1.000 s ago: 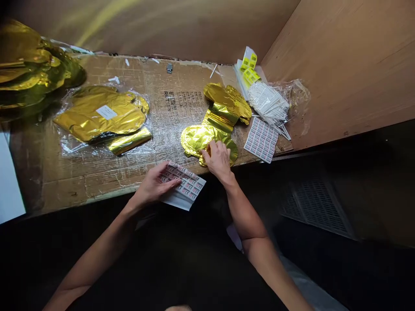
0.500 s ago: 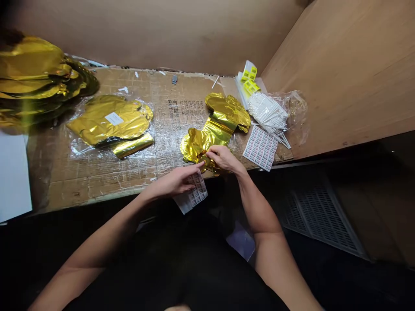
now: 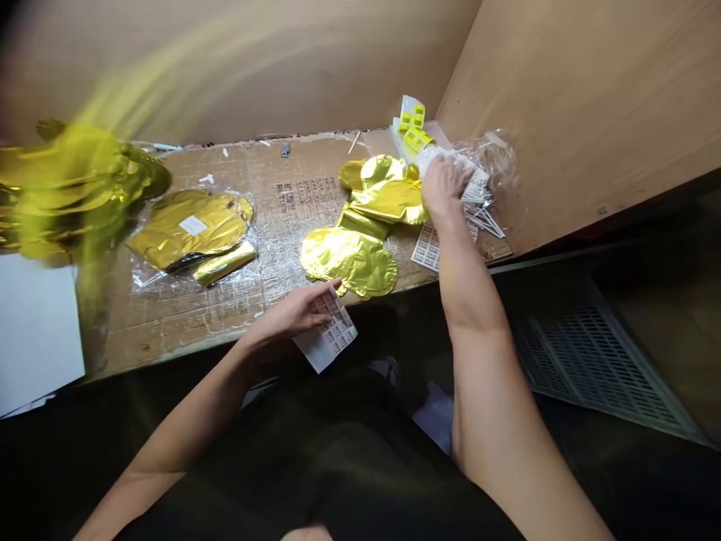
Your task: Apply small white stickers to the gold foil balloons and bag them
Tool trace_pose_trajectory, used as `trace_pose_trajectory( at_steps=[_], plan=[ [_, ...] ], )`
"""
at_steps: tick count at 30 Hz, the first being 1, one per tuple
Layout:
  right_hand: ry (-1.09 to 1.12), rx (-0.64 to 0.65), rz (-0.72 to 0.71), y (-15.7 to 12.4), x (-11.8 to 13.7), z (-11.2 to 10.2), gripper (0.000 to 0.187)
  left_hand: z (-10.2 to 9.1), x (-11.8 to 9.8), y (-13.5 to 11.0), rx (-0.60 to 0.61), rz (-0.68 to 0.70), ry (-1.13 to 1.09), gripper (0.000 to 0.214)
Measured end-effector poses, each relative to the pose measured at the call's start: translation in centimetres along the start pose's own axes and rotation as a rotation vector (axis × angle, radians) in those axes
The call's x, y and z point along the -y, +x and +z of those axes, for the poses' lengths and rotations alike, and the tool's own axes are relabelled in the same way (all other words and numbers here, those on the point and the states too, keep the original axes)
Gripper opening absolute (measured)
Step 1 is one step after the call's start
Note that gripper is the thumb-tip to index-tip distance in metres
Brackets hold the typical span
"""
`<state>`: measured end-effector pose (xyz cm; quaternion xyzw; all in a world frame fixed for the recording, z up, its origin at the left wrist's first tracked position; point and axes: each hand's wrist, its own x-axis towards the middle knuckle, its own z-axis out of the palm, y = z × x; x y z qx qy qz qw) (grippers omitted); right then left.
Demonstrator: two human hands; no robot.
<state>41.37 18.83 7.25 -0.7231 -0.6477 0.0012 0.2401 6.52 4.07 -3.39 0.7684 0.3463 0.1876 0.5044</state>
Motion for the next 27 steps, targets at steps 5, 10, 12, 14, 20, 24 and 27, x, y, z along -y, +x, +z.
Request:
trace_pose_trajectory(
  at_steps=[5, 10, 12, 14, 20, 24, 27],
  plan=[
    [0.176, 0.143, -0.149, -6.7, 3.3, -0.6, 0.040, -0.3, -0.1, -1.8, -0.410, -0.133, -0.338, 0.047],
    [0.719, 0.615, -0.269, -18.4, 6.9, 2.8, 0.033, -0.7, -0.6, -3.0, -0.577, -0.138, -0.295, 0.048],
    [0.789, 0.554, -0.214, -20.4, 7.3, 3.9, 0.032, -0.7, -0.6, -3.1, -0.575, -0.134, -0.287, 0.048],
    [0.813, 0.468, -0.220, -21.2, 7.3, 4.6, 0.030, -0.7, -0.5, -3.1, -0.569, -0.128, -0.272, 0.048],
    [0.708, 0.213, -0.398, -22.3, 7.3, 4.9, 0.025, -0.1, -0.4, -3.4, -0.579, -0.132, -0.239, 0.046],
    [0.728, 0.264, -0.274, -22.5, 7.7, 4.4, 0.019, 0.0, -0.7, -3.9, -0.581, -0.110, -0.243, 0.043],
    [0.763, 0.360, -0.185, -22.3, 8.2, 4.1, 0.017, 0.0, -0.9, -4.2, -0.565, -0.097, -0.250, 0.042]
  ],
)
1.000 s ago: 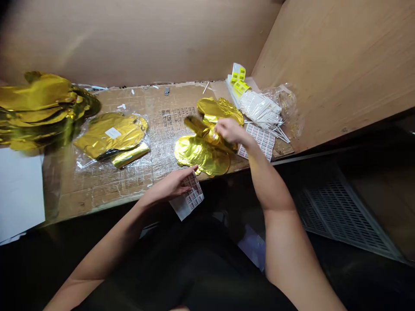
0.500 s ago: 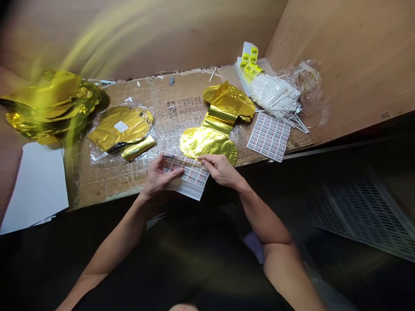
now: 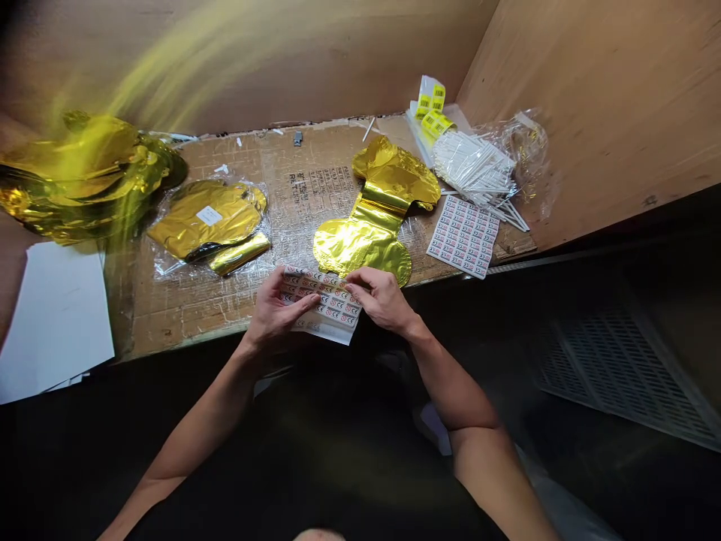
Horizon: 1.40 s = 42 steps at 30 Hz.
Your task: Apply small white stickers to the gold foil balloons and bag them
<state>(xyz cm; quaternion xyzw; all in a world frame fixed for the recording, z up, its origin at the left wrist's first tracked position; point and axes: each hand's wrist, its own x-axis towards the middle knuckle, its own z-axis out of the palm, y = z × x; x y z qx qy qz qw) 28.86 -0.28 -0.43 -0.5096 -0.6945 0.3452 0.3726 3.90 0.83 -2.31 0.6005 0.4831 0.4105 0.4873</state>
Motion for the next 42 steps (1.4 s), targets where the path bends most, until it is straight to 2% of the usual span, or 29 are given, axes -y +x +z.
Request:
trace_pose_trajectory(
  at_steps=[6, 9, 13, 15, 19, 21, 23, 25, 27, 30, 32, 34, 37, 42],
  plan=[
    [-0.177, -0.094, -0.270, -0.2, -0.3, 0.7, 0.016, -0.5, -0.4, -0.3, -0.023, -0.015, -0.003, 0.045],
    [-0.210, -0.114, -0.318, -0.5, -0.7, 1.3, 0.018, -0.6, -0.5, -0.3, -0.032, -0.005, 0.017, 0.043],
    [-0.261, -0.127, -0.368, -0.7, -0.3, 1.5, 0.011, -0.8, -0.1, -0.4, -0.053, 0.009, 0.034, 0.046],
    [-0.279, -0.147, -0.324, -0.4, 0.0, 1.2, 0.011, -0.9, 0.3, -0.4, -0.043, -0.001, 0.046, 0.049],
    [-0.165, -0.211, 0.018, 1.1, -0.3, -0.2, 0.020, -0.8, 0.9, -0.3, 0.047, 0.009, 0.095, 0.045],
    [-0.126, -0.181, 0.143, 2.3, -1.0, -0.6, 0.023, -0.4, 1.0, -0.1, 0.146, 0.046, 0.086, 0.042],
    [-0.126, -0.121, 0.198, 3.3, -1.8, -0.5, 0.023, 0.4, 1.0, 0.4, 0.305, 0.118, 0.101, 0.042],
    [-0.176, -0.059, 0.205, 4.0, -2.4, 0.1, 0.022, 1.3, 1.0, 0.8, 0.468, 0.215, 0.190, 0.046],
    [-0.321, -0.018, 0.173, 4.3, -2.7, 0.9, 0.019, 2.1, 1.0, 1.3, 0.559, 0.300, 0.319, 0.046],
    [-0.643, -0.081, 0.131, 4.1, -2.6, 1.3, 0.016, 2.8, 1.0, 1.5, 0.599, 0.359, 0.420, 0.041],
    [-0.761, -0.146, 0.110, 3.8, -2.6, 1.0, 0.017, 2.8, 0.9, 1.4, 0.607, 0.368, 0.417, 0.041],
    [-0.757, -0.095, 0.060, 3.8, -2.9, 0.5, 0.020, 2.7, 0.8, 1.3, 0.613, 0.352, 0.398, 0.038],
    [-0.647, 0.086, 0.003, 4.0, -3.8, 0.0, 0.020, 2.5, 0.8, 1.0, 0.614, 0.313, 0.404, 0.032],
    [-0.380, 0.142, 0.094, 5.4, -4.7, -0.7, 0.031, 2.7, 1.0, 1.1, 0.614, 0.336, 0.435, 0.039]
  ],
)
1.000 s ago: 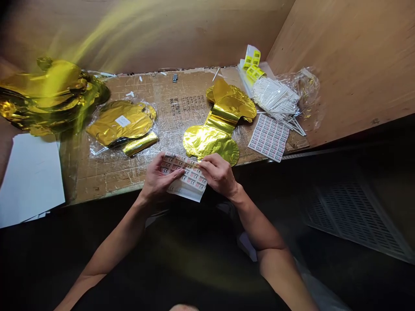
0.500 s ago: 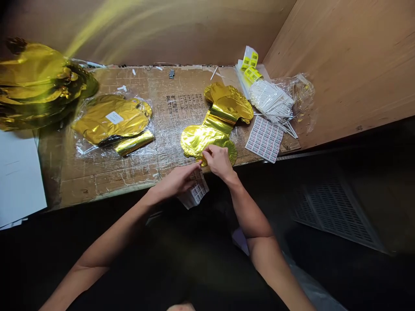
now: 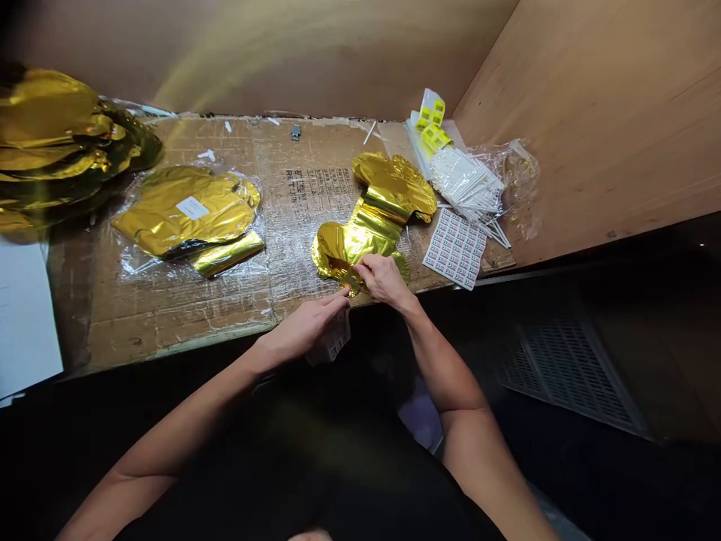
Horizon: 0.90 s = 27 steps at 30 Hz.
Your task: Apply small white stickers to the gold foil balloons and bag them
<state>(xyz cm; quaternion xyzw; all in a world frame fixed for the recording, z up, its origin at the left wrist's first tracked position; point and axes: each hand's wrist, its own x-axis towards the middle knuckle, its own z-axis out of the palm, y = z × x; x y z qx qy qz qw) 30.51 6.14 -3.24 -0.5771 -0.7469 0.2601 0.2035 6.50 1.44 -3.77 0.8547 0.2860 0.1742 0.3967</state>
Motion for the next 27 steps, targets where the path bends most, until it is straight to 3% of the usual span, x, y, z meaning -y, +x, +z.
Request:
trace_pose_trajectory(
  at_steps=[3, 4, 6, 8, 10, 11, 13, 16, 18, 20, 24, 27],
  plan=[
    [0.156, 0.051, 0.040, 2.2, -1.1, -3.0, 0.035, -0.2, 0.2, 0.2, -0.022, 0.008, -0.023, 0.046],
    [0.153, 0.013, 0.064, 3.2, -1.7, -4.6, 0.036, -0.4, 0.3, 0.1, -0.030, -0.006, -0.054, 0.048],
    [0.077, -0.195, 0.144, 5.0, -3.0, -8.3, 0.036, -0.8, 0.5, -0.1, -0.075, -0.082, -0.172, 0.048],
    [-0.022, -0.539, 0.228, 6.0, -3.9, -11.3, 0.031, -1.2, 0.6, -0.6, -0.196, -0.190, -0.323, 0.042],
    [-0.073, -0.694, 0.211, 5.5, -3.7, -12.1, 0.030, -1.5, 0.6, -1.1, -0.369, -0.273, -0.435, 0.042],
    [-0.078, -0.680, 0.172, 4.8, -2.9, -11.5, 0.031, -1.5, 0.7, -1.3, -0.443, -0.293, -0.467, 0.045],
    [-0.049, -0.521, 0.069, 2.4, -0.6, -8.8, 0.032, -1.4, 0.7, -1.6, -0.534, -0.306, -0.494, 0.050],
    [0.115, -0.054, -0.094, -1.5, 3.6, -3.6, 0.032, -1.2, 0.6, -1.7, -0.596, -0.281, -0.497, 0.050],
    [0.207, 0.085, -0.160, -3.3, 5.5, -1.1, 0.034, -1.1, 0.6, -1.7, -0.609, -0.260, -0.484, 0.050],
    [0.198, -0.010, -0.196, -4.3, 6.2, 0.3, 0.031, -1.0, 0.5, -1.6, -0.609, -0.247, -0.474, 0.051],
    [-0.055, -0.316, -0.275, -5.1, 5.3, 1.9, 0.027, -0.7, 0.2, -1.5, -0.615, -0.263, -0.470, 0.052],
    [-0.179, -0.427, -0.365, -5.6, 4.5, 2.7, 0.025, -0.7, -0.2, -1.5, -0.635, -0.279, -0.461, 0.051]
  ],
)
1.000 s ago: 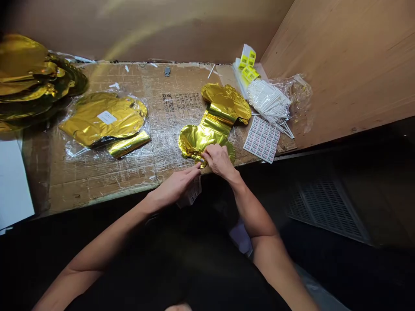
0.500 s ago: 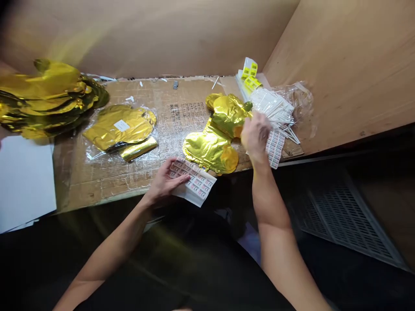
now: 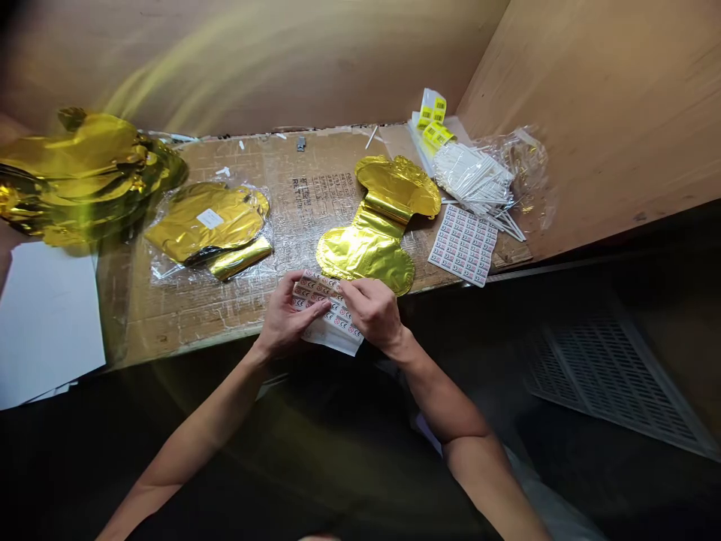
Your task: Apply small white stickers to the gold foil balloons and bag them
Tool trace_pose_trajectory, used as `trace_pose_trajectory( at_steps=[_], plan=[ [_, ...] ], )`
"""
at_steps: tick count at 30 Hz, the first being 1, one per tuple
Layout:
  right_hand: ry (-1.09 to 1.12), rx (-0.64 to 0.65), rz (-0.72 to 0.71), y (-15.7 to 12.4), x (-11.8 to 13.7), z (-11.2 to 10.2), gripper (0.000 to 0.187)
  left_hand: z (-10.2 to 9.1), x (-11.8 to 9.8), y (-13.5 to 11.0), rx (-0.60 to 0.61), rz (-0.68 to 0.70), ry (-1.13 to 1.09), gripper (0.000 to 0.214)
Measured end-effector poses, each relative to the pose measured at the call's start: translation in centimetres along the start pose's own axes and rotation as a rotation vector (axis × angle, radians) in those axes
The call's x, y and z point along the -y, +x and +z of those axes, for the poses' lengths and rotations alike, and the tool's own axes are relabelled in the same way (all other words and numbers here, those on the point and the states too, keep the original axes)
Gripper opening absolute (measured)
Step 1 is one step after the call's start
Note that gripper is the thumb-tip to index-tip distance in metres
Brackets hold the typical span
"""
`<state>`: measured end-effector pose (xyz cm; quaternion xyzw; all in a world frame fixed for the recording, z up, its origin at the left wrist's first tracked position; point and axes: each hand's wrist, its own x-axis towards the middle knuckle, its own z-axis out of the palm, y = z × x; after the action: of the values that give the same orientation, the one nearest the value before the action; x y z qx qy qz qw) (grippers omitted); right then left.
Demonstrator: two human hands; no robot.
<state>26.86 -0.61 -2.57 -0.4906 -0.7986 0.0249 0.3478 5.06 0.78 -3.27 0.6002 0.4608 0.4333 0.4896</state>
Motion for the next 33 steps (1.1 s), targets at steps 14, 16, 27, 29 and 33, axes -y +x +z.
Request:
trace_pose_trajectory(
  at_steps=[14, 16, 27, 29, 33],
  plan=[
    [0.366, 0.265, 0.535, 4.1, -4.0, -1.5, 0.017, 1.3, 0.2, 0.4, 0.503, 0.267, 0.344, 0.041],
    [0.242, 0.375, 0.520, 4.9, -4.2, -1.0, 0.014, 2.0, 0.0, 0.5, 0.564, 0.300, 0.471, 0.037],
    [-0.300, 0.440, 0.309, 3.7, -4.3, -1.2, 0.030, 1.9, -1.1, 0.3, 0.660, 0.261, 0.604, 0.033],
    [-0.174, 0.467, 0.260, 3.3, -5.2, -0.9, 0.028, 1.8, -1.1, 0.2, 0.665, 0.256, 0.601, 0.035],
    [0.060, 0.476, 0.304, 3.6, -6.5, -0.8, 0.032, 1.8, -0.6, 0.0, 0.649, 0.234, 0.608, 0.038]
  ],
)
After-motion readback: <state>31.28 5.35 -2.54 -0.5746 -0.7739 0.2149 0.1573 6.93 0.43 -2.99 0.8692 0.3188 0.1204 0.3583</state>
